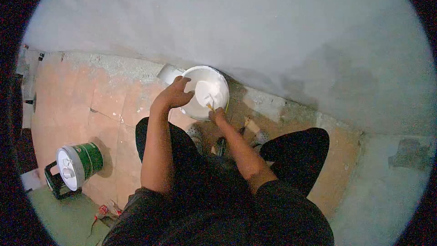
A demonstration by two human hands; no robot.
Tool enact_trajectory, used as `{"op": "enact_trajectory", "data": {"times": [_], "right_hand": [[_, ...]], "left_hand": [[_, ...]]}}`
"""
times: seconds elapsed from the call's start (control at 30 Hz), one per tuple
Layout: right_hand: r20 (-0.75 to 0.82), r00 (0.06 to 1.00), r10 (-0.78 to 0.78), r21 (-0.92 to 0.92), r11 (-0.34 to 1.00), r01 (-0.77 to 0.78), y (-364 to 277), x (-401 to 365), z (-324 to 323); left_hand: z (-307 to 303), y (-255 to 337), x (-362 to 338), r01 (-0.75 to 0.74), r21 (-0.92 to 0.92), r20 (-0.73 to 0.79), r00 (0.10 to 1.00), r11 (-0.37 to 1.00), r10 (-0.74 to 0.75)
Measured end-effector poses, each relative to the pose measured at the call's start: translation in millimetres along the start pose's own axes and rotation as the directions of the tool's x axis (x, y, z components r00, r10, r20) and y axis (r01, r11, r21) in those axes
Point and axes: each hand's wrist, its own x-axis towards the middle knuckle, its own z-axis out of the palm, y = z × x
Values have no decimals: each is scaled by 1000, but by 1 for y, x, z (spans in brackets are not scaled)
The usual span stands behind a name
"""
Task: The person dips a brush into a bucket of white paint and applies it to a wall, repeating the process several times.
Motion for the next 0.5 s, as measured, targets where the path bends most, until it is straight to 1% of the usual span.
{"op": "enact_trajectory", "data": {"times": [0.03,0.07,0.1,0.13,0.17,0.2,0.23,0.27,0.3,0.33,0.37,0.4,0.43,0.47,0.5], "right_hand": [[-4,1000,0,3,1000,0,0,-6,-2],[-235,925,-298,46,947,317,2,-13,-3],[-455,714,-532,10,799,601,6,-18,-3],[-459,714,-529,11,800,600,10,-21,-4],[-325,875,-360,155,892,424,15,-23,-8],[-158,972,-176,263,941,213,21,-23,-13],[31,999,9,329,944,-19,31,-21,-18],[-132,940,-314,301,891,340,109,23,15],[-135,939,-315,301,890,342,91,10,4],[-71,986,-152,150,975,162,55,-17,-16],[-35,999,25,-13,1000,-25,30,-34,-30],[-38,999,24,-11,1000,-24,35,-32,-27],[-19,991,-136,-334,935,122,43,-27,-22],[51,960,-276,-615,748,248,51,-22,-18],[50,960,-276,-616,748,247,44,-30,-24]], "left_hand": [[1,-1,1,-1,10,3,1000,1000,1],[3,-2,2,-5,14,4,1000,1000,5],[6,-4,3,-22,36,19,1000,999,22],[10,-6,5,-38,57,36,999,998,36],[14,-9,10,-36,93,45,998,995,32],[11,-6,6,-34,73,60,998,997,29],[8,-2,3,-32,54,74,997,998,28],[7,0,3,-35,55,73,997,998,31],[7,-2,4,-36,48,75,997,998,32],[7,-4,5,-35,40,80,996,999,31],[9,-6,7,-36,41,79,996,999,32],[12,-9,9,-41,63,91,995,997,35],[12,-8,8,-47,85,102,994,995,38],[14,-6,7,-17,99,104,995,995,6],[15,-8,8,-18,98,103,995,995,8]]}}
